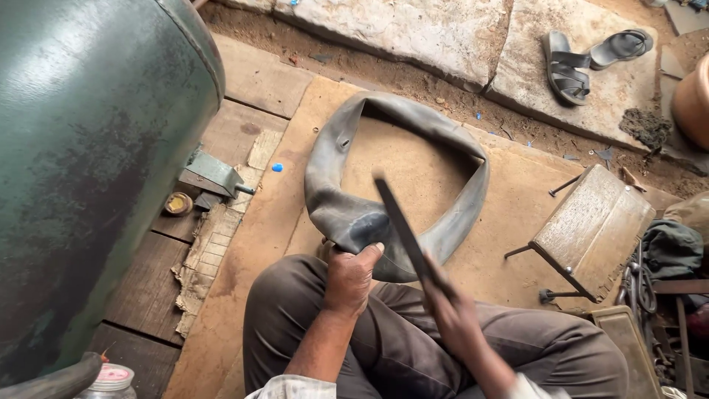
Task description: The recorder uses a metal file to roughen the surface of a rubber inner tube near a puncture to prepare it for patching.
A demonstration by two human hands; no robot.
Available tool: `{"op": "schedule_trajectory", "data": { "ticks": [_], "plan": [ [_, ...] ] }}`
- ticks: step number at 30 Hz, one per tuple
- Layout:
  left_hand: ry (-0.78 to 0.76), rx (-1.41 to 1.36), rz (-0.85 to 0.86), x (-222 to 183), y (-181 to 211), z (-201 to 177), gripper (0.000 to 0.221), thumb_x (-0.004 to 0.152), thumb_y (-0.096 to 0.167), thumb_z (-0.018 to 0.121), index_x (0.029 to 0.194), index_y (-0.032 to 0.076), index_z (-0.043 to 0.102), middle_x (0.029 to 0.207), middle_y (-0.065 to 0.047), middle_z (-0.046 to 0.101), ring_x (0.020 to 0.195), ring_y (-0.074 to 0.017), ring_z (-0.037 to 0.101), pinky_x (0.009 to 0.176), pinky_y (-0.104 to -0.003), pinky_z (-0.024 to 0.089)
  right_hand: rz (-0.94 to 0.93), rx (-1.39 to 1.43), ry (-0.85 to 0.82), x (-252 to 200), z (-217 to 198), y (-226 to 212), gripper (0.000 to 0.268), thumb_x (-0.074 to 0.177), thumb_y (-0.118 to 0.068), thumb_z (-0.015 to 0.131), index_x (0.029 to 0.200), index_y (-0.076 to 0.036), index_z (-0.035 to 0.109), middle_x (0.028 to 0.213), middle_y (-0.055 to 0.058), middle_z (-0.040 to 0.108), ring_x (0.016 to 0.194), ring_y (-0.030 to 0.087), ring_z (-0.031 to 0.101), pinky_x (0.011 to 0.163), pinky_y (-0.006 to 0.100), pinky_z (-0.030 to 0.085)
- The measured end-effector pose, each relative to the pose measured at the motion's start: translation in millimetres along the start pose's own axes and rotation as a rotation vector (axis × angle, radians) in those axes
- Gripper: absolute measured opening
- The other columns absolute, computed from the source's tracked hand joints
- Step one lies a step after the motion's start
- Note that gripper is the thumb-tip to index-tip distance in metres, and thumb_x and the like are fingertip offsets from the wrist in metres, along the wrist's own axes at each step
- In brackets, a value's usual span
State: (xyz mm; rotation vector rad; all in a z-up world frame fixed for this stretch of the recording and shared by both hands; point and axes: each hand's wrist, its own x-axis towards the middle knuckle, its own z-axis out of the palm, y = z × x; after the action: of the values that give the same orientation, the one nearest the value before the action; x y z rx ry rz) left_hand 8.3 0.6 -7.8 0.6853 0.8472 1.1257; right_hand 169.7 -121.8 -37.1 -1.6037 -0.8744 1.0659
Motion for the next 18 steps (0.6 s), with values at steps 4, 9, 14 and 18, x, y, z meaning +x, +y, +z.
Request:
{"op": "schedule_trajectory", "data": {
  "ticks": [4,9,14,18],
  "plan": [
    [0.021,-0.009,-0.017,2.3,1.7,-1.3,0.024,0.079,-0.006,0.069,0.103,-0.004,0.069,0.101,-0.007,0.07,0.089,-0.0176,0.068,0.082,-0.033,0.057,0.135,0.107,-0.015,-52.0,-11.2,47.2,0.057,0.096,-0.005,0.054,0.153,-0.01,0.049,0.071,-0.005,0.05,0.055,0.005,0.04,0.049,0.022,0.033],
    [-0.033,0.074,0.011,-1.7,5.1,2.8,0.024,0.08,-0.005,0.068,0.103,-0.004,0.071,0.1,-0.008,0.072,0.089,-0.0181,0.069,0.082,-0.033,0.057,0.011,0.103,0.017,3.7,35.6,-6.8,0.056,0.1,-0.007,0.053,0.155,-0.012,0.047,0.065,-0.006,0.044,0.054,0.004,0.039,0.047,0.021,0.033],
    [-0.073,-0.065,-0.019,-4.8,-3.1,0.9,0.026,0.082,-0.006,0.065,0.107,-0.002,0.069,0.104,-0.006,0.071,0.094,-0.0176,0.068,0.085,-0.032,0.056,-0.128,0.165,0.067,48.2,46.9,-46.1,0.053,0.103,-0.009,0.055,0.155,-0.009,0.047,0.075,-0.006,0.054,0.061,0.003,0.045,0.053,0.02,0.04],
    [-0.045,-0.112,-0.053,-1.9,10.2,4.0,0.029,0.08,-0.006,0.065,0.108,-0.002,0.068,0.104,-0.007,0.07,0.094,-0.0178,0.069,0.084,-0.033,0.059,0.012,0.116,0.023,-6.1,-1.3,-3.7,0.055,0.1,-0.007,0.052,0.154,-0.011,0.047,0.075,-0.007,0.052,0.057,0.004,0.04,0.05,0.021,0.034]
  ]
}}
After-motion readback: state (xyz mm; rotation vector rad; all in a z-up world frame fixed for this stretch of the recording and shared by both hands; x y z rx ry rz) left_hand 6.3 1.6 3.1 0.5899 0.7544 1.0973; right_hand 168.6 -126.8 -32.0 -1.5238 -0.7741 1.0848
